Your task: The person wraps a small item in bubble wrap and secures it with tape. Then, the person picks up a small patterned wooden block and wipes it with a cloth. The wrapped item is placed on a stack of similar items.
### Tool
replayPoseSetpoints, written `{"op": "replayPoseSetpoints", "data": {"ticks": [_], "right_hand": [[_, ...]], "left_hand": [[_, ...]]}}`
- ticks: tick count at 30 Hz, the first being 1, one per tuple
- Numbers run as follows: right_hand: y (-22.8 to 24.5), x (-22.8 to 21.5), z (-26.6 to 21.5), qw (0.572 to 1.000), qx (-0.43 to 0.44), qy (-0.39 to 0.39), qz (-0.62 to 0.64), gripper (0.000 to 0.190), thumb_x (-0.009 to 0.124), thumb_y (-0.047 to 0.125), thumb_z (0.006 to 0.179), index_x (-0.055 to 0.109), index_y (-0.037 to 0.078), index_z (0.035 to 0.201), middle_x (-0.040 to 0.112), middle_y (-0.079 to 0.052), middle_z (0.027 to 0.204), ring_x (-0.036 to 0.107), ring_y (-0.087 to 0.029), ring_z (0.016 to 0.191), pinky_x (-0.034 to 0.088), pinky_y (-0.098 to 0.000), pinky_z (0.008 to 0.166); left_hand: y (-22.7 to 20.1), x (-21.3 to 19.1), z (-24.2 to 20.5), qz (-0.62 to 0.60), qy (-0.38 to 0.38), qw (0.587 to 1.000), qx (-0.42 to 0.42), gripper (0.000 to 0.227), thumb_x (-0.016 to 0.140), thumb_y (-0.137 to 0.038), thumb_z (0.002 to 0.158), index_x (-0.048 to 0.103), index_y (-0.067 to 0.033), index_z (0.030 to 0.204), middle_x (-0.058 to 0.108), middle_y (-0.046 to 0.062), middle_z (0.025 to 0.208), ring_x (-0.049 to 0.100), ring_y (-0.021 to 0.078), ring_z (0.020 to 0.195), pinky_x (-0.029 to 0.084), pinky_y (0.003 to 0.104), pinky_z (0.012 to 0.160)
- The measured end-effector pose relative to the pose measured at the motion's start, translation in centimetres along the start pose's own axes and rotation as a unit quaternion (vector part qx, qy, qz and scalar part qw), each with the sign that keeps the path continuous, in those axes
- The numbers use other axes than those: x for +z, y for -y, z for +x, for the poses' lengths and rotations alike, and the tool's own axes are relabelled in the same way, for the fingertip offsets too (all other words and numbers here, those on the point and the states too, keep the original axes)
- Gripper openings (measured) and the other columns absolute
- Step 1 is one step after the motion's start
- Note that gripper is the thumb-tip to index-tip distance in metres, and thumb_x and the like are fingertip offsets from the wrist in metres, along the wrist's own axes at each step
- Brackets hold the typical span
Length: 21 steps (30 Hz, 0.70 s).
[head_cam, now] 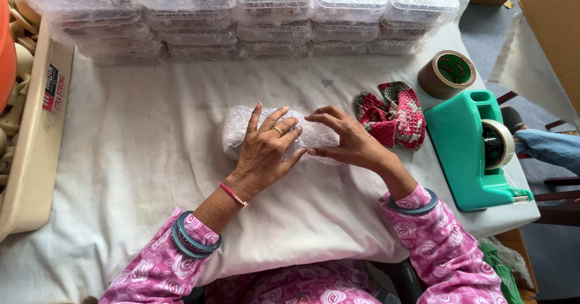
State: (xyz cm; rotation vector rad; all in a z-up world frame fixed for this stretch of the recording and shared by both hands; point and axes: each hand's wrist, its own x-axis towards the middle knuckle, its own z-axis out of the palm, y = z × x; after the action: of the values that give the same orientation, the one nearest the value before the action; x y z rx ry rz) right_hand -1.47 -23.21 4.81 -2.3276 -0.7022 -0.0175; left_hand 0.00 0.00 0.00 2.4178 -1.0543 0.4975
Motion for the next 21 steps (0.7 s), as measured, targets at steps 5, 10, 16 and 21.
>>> {"op": "replayPoseSetpoints", "data": {"ticks": [5,10,16,21], "right_hand": [[-1.9,1.5,-0.1,0.999,0.021,-0.019,0.026,0.061,0.085,0.031,0.084,0.063,0.01,0.136,0.064,-0.011,0.132,0.066,-0.028,0.118,0.055,-0.0389,0.095],[-2.6,1.2,-0.3,0.995,-0.028,-0.098,-0.012,0.065,0.087,0.029,0.082,0.063,0.007,0.139,0.06,-0.015,0.136,0.062,-0.031,0.124,0.053,-0.0416,0.101],[-1.6,-2.7,-0.9,0.983,0.174,-0.057,0.014,0.065,0.088,0.035,0.076,0.064,0.013,0.133,0.062,-0.008,0.136,0.064,-0.028,0.106,0.054,-0.0406,0.086],[-1.2,-1.3,-1.2,0.994,-0.05,-0.028,-0.092,0.055,0.091,0.029,0.07,0.069,0.013,0.117,0.053,-0.012,0.139,0.047,-0.035,0.134,0.04,-0.0491,0.111]], "left_hand": [[-0.3,0.0,0.4,0.006,-0.008,1.0,0.0,0.036,0.076,-0.035,0.089,0.075,-0.0086,0.113,0.068,0.007,0.127,0.051,0.0264,0.138,0.016,0.062,0.125],[-0.8,0.2,1.1,0.027,-0.016,0.999,-0.006,0.03,0.076,-0.031,0.086,0.074,-0.0069,0.105,0.069,0.01,0.124,0.055,0.0277,0.134,0.018,0.063,0.124],[-0.8,0.9,1.5,0.042,-0.054,0.997,-0.025,0.02,0.074,-0.027,0.087,0.072,-0.0082,0.092,0.072,0.01,0.118,0.06,0.0292,0.126,0.019,0.066,0.123],[-0.8,0.9,1.7,0.041,-0.063,0.996,-0.039,0.021,0.074,-0.028,0.087,0.072,-0.0076,0.091,0.072,0.011,0.117,0.061,0.0293,0.124,0.018,0.069,0.121]]}}
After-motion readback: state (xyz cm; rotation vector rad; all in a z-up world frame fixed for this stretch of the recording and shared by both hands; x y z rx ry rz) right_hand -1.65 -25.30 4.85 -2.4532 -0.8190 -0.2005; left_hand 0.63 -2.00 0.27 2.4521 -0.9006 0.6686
